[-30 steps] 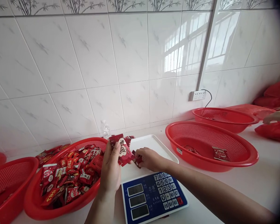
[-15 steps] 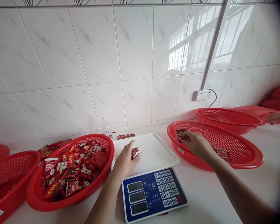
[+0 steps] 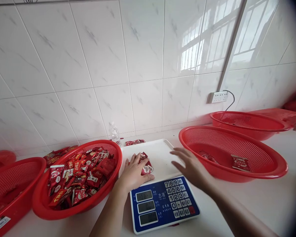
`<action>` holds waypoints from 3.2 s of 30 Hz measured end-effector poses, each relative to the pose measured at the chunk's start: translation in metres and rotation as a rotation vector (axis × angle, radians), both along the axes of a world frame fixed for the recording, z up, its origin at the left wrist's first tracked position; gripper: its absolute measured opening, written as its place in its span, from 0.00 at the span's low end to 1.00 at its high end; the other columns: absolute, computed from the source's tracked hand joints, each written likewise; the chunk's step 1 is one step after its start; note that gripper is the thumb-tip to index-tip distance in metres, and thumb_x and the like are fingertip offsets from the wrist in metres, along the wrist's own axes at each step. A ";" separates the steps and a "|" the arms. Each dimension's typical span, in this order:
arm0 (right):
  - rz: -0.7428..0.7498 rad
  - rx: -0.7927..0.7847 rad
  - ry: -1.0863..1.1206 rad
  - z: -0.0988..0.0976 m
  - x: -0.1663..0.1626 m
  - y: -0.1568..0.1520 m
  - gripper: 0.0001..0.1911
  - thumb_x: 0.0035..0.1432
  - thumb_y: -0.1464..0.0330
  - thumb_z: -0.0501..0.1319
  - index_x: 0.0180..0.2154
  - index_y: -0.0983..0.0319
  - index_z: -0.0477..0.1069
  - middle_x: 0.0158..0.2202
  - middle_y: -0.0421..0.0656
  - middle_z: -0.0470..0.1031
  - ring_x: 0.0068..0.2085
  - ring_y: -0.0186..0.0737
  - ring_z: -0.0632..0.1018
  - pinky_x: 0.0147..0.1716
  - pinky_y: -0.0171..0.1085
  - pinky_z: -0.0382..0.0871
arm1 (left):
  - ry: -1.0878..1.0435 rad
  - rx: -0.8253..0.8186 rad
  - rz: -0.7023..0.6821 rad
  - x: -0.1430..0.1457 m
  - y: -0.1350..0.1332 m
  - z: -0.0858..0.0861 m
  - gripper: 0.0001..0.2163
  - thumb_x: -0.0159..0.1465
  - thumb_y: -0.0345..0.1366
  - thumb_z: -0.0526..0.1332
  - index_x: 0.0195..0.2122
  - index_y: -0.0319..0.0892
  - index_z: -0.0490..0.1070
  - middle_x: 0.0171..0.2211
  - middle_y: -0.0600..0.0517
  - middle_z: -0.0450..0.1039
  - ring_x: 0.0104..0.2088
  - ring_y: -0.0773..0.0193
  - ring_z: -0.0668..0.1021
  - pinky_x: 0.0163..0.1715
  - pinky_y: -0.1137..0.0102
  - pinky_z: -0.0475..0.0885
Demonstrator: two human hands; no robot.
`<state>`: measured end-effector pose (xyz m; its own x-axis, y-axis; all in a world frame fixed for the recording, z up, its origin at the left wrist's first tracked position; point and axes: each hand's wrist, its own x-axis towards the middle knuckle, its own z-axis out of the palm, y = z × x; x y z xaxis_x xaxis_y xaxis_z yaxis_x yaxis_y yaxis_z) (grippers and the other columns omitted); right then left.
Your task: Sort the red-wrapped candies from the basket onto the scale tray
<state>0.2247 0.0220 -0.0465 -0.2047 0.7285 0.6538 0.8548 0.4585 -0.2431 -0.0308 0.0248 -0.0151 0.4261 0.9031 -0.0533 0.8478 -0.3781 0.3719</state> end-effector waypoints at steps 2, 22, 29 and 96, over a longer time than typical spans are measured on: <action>0.111 0.010 -0.028 -0.006 -0.026 -0.011 0.14 0.60 0.65 0.58 0.47 0.56 0.71 0.51 0.48 0.73 0.52 0.50 0.73 0.46 0.51 0.72 | -0.036 -0.004 -0.016 -0.002 0.001 0.000 0.34 0.58 0.59 0.55 0.63 0.52 0.56 0.68 0.48 0.35 0.67 0.46 0.40 0.61 0.45 0.39; 0.291 0.165 0.082 -0.027 -0.058 -0.038 0.08 0.63 0.68 0.55 0.43 0.57 0.71 0.40 0.43 0.79 0.47 0.45 0.76 0.55 0.54 0.59 | -0.430 0.204 0.258 -0.007 0.003 0.008 0.23 0.58 0.28 0.59 0.55 0.45 0.64 0.42 0.49 0.74 0.41 0.60 0.77 0.44 0.67 0.70; 0.291 0.160 0.090 -0.024 -0.050 -0.039 0.15 0.63 0.65 0.55 0.51 0.60 0.65 0.42 0.46 0.78 0.46 0.45 0.77 0.53 0.55 0.65 | -0.525 0.259 0.181 0.010 -0.021 0.027 0.15 0.63 0.33 0.55 0.51 0.47 0.66 0.36 0.53 0.74 0.36 0.64 0.76 0.39 0.70 0.71; 0.286 -0.017 0.607 -0.014 -0.044 -0.050 0.09 0.61 0.62 0.56 0.40 0.58 0.71 0.28 0.39 0.79 0.26 0.34 0.78 0.27 0.29 0.74 | -0.209 0.280 0.062 0.011 -0.004 0.002 0.19 0.66 0.43 0.54 0.57 0.45 0.60 0.61 0.45 0.58 0.63 0.53 0.57 0.59 0.58 0.57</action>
<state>0.1811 -0.0276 -0.0601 0.0093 0.7111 0.7030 0.4102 0.6385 -0.6513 -0.0198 0.0210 -0.0131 0.3458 0.8949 0.2822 0.7889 -0.4401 0.4289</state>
